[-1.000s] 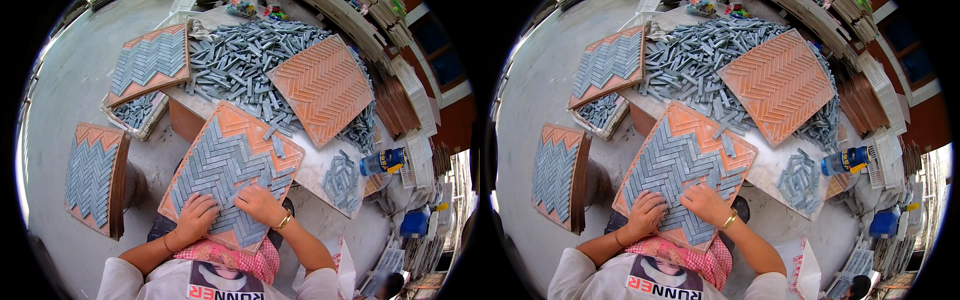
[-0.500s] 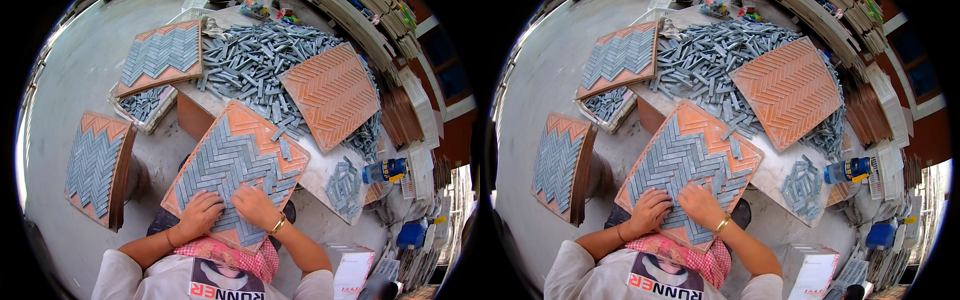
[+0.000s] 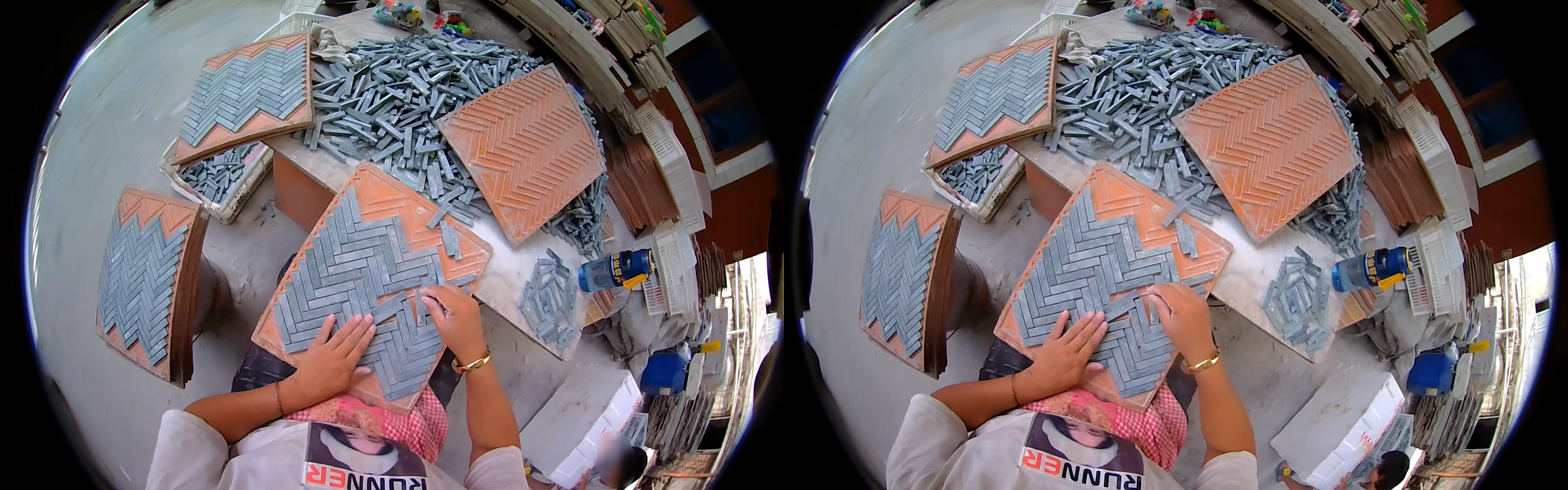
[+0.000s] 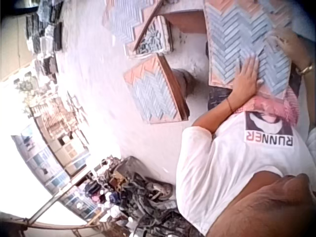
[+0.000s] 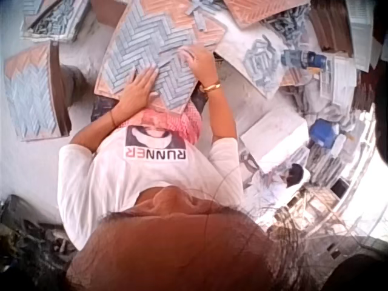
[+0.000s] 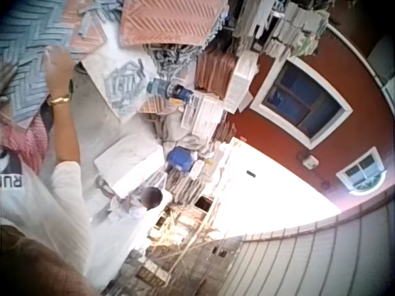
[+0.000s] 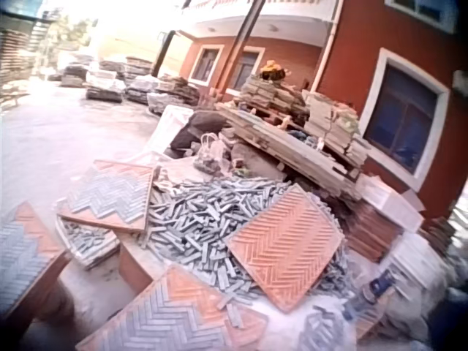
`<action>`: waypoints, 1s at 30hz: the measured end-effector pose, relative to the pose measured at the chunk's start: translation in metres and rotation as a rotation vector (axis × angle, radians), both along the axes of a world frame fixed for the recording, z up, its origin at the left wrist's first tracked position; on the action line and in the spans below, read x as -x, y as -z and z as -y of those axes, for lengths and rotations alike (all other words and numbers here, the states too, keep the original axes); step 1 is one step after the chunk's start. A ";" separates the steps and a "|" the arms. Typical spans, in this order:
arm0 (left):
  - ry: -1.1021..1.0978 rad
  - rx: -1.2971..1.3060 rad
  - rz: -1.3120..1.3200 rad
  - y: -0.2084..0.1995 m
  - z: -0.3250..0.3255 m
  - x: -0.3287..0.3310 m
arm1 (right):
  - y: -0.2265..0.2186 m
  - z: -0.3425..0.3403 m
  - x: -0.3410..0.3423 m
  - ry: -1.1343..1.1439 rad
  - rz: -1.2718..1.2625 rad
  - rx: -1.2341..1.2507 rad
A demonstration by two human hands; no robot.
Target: The person arranges small gray rectangular tiles onto a patterned board in a herringbone layout. They pick tiles from a nearby pile, place them into the grooves, and occasionally adjust the board or stack completed boards.
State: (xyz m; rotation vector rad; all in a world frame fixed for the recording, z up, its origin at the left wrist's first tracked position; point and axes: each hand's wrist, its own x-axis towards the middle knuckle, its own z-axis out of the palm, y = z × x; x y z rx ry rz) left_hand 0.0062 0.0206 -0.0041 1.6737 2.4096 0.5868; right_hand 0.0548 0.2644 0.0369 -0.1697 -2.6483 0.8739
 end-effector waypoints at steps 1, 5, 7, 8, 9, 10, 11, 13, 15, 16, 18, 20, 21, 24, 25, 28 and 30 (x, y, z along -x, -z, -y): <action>0.009 0.014 -0.016 0.002 0.001 -0.001 | 0.002 0.002 0.000 -0.010 0.004 0.017; 0.046 0.051 -0.087 0.008 0.003 -0.005 | 0.009 0.009 -0.003 -0.116 0.001 -0.059; 0.047 0.064 -0.118 0.007 0.005 -0.006 | 0.013 0.017 -0.009 -0.140 0.018 -0.078; 0.045 0.065 -0.115 0.006 0.004 -0.007 | 0.015 0.020 -0.010 -0.151 0.028 -0.089; 0.045 0.065 -0.108 0.005 0.004 -0.009 | 0.018 0.021 -0.008 -0.086 -0.006 -0.113; 0.048 0.065 -0.119 0.006 0.004 -0.008 | 0.021 0.021 -0.006 -0.019 -0.038 -0.137; 0.042 0.070 -0.115 0.005 0.004 -0.008 | 0.025 0.022 -0.003 0.048 -0.070 -0.162; 0.032 0.075 -0.107 0.004 0.004 -0.008 | 0.029 0.022 -0.002 0.017 -0.058 -0.130; -0.010 0.097 -0.046 0.002 0.003 -0.007 | 0.030 0.028 0.000 0.035 -0.019 -0.131; -0.034 0.109 -0.016 0.001 0.003 -0.007 | 0.030 0.036 0.000 0.069 0.015 -0.148; -0.023 0.125 -0.036 0.001 0.001 -0.006 | 0.031 0.042 0.000 0.110 0.041 -0.129; -0.017 0.134 -0.047 0.001 0.001 -0.005 | 0.033 0.044 0.000 0.126 0.023 -0.062; -0.015 0.134 -0.049 0.001 0.001 -0.006 | 0.033 0.044 -0.001 0.128 0.027 -0.038; -0.010 0.137 -0.066 0.001 0.001 -0.006 | 0.027 0.043 -0.004 0.121 0.063 -0.006; -0.009 0.138 -0.073 0.002 0.001 -0.006 | 0.022 0.043 -0.004 0.111 0.091 -0.024; -0.006 0.162 -0.077 0.001 0.000 -0.005 | 0.024 0.042 -0.002 0.072 0.123 -0.078; -0.010 0.157 -0.073 0.002 0.001 -0.006 | 0.027 0.039 -0.002 0.062 0.143 -0.049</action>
